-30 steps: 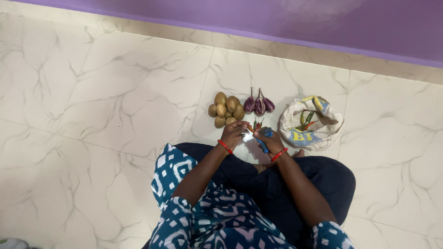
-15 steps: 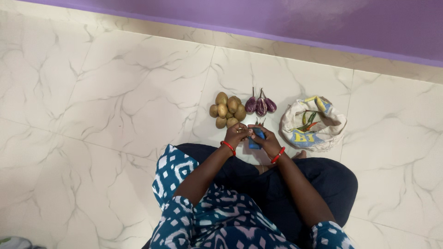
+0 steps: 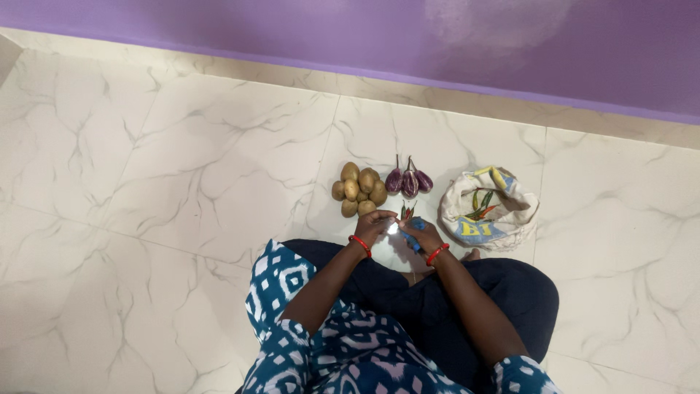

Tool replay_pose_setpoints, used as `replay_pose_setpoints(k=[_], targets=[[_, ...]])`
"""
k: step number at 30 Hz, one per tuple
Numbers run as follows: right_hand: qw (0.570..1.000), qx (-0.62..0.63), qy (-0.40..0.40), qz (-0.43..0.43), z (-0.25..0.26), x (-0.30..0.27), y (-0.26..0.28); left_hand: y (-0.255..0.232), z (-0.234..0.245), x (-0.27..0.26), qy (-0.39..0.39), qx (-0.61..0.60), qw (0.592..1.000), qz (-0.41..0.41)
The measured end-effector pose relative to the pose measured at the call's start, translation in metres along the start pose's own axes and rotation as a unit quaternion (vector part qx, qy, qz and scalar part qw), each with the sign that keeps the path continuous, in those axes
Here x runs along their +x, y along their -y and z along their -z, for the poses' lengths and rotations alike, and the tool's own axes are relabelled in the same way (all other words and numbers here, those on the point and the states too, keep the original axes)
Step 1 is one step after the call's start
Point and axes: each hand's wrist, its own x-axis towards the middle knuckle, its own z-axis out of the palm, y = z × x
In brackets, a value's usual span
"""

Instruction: The person sits on the floor and uses a blue peeler to remove the skin from small green vegetables. The peeled vegetables are placed into a white cloth bag, while potatoes and eggplants remain on the floor nearby.

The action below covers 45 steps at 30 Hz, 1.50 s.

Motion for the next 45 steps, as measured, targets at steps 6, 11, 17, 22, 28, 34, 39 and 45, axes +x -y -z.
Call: replay_pose_setpoints(k=[6,11,17,22,28,34,39,45], targets=[[0.997,0.046,0.052,0.023,0.002,0.005,0.004,0.019,0.019,0.021,-0.09,-0.007,0.996,-0.01],[0.99,0.121,-0.007,0.076,0.003,0.004,0.019,0.023,0.02,0.024,-0.026,-0.084,0.996,0.02],[0.995,0.049,0.082,-0.011,-0.008,-0.003,0.013,0.03,0.001,0.014,-0.002,0.036,0.999,-0.032],[0.996,-0.016,0.085,0.031,-0.004,0.009,-0.005,0.026,0.0,0.015,-0.024,0.095,0.991,-0.085],[0.998,-0.052,0.021,0.036,-0.001,0.009,-0.001,0.024,-0.005,0.018,-0.012,0.079,0.993,-0.092],[0.998,-0.062,0.003,0.012,-0.011,-0.004,0.008,0.023,-0.003,0.019,0.011,0.072,0.997,-0.031],[0.997,-0.004,0.053,0.047,-0.006,0.008,-0.003,0.025,-0.002,0.02,0.04,0.026,0.996,-0.072],[0.995,0.05,0.083,-0.005,0.006,0.023,-0.016,0.019,-0.002,0.022,0.001,0.09,0.992,-0.087]])
